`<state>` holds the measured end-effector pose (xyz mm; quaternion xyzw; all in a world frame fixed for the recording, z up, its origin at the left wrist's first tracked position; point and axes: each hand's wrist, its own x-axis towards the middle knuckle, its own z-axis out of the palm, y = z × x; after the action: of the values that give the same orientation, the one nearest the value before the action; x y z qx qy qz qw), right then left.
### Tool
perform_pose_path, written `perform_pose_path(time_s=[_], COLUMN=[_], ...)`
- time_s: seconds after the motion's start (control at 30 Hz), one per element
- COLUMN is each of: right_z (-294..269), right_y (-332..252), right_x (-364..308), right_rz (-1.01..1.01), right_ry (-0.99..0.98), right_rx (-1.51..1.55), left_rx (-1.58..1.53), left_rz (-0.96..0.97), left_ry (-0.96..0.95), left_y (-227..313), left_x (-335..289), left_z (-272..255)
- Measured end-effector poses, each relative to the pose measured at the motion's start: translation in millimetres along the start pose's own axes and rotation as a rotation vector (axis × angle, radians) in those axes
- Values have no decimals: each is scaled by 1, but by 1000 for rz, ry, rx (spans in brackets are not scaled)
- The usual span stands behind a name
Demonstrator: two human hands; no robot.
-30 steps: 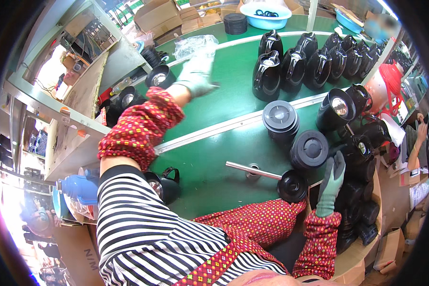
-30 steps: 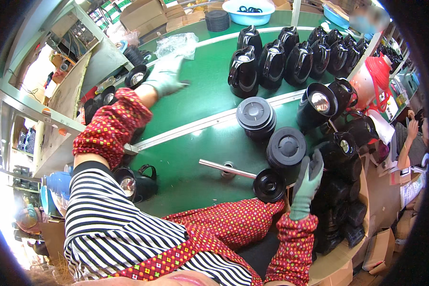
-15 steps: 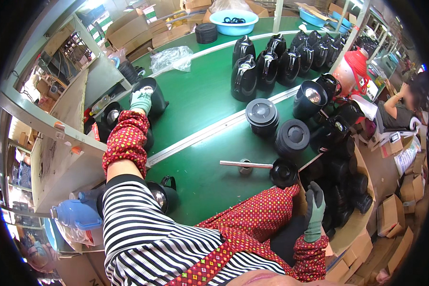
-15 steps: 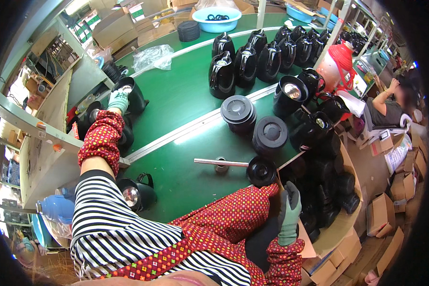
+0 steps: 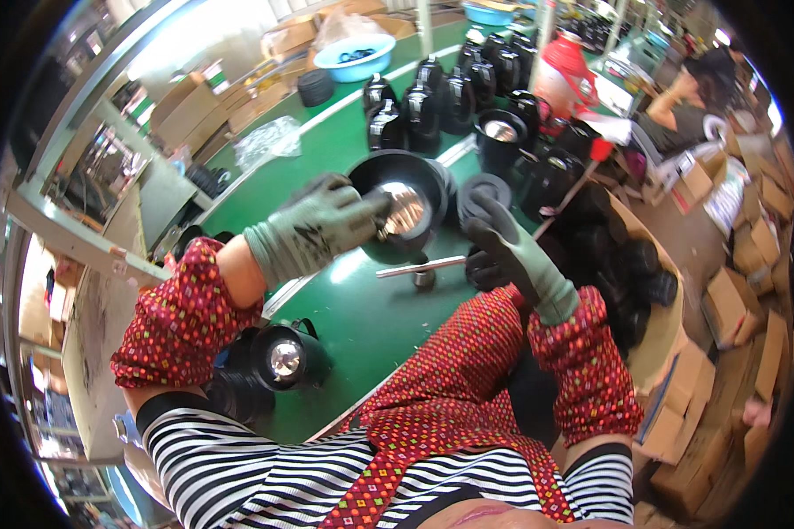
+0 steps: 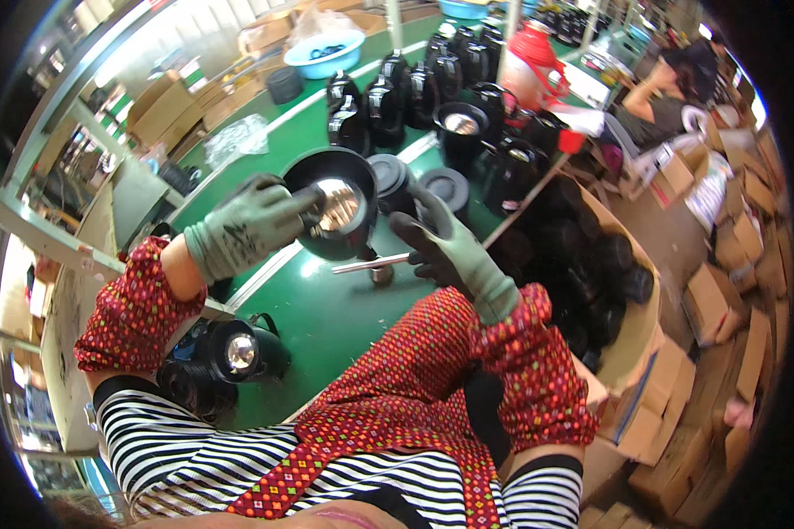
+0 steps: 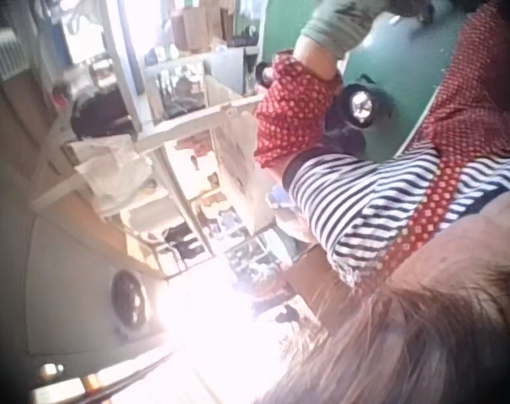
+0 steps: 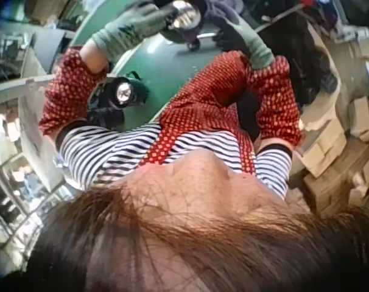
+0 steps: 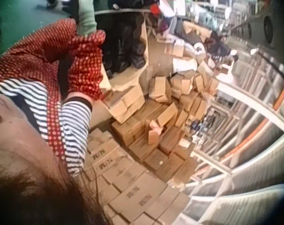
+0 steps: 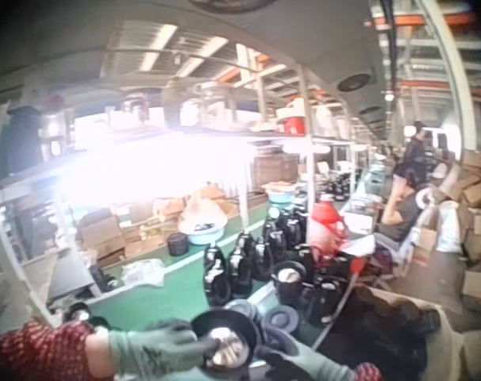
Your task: The person assembles black kettles at a workstation. They pick up a kettle body, insert a metal heating element, and secure a lid. The person repeats this process for multiple kettles, placing the finished units on the table.
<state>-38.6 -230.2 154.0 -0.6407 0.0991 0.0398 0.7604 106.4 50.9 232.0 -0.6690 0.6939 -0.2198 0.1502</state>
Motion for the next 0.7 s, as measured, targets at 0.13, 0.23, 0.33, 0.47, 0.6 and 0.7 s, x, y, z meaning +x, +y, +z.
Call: perform_pose_path(time_s=[0.13,0.23,0.33,0.47,0.6,0.7], right_z=[-17,-56,-101,-131,-122,-106], right_y=[12,33,86,133,157,173], right_x=[-28,-80,-133,-171,-184,-185], right_rz=[98,11,-72,-134,-143,-127], right_ry=[-348,-274,-175,17,66,42], right_rx=[233,150,381,585,672,722], left_rx=[-163,-303,-542,-848,-1783,-2201], left_rz=[314,332,-117,-544,-319,-315], left_ry=[94,190,347,348,510,690], left_y=[53,71,70,96,202,247], left_x=[59,91,112,91,86,91], left_z=[-39,-28,-26,44,114,111])
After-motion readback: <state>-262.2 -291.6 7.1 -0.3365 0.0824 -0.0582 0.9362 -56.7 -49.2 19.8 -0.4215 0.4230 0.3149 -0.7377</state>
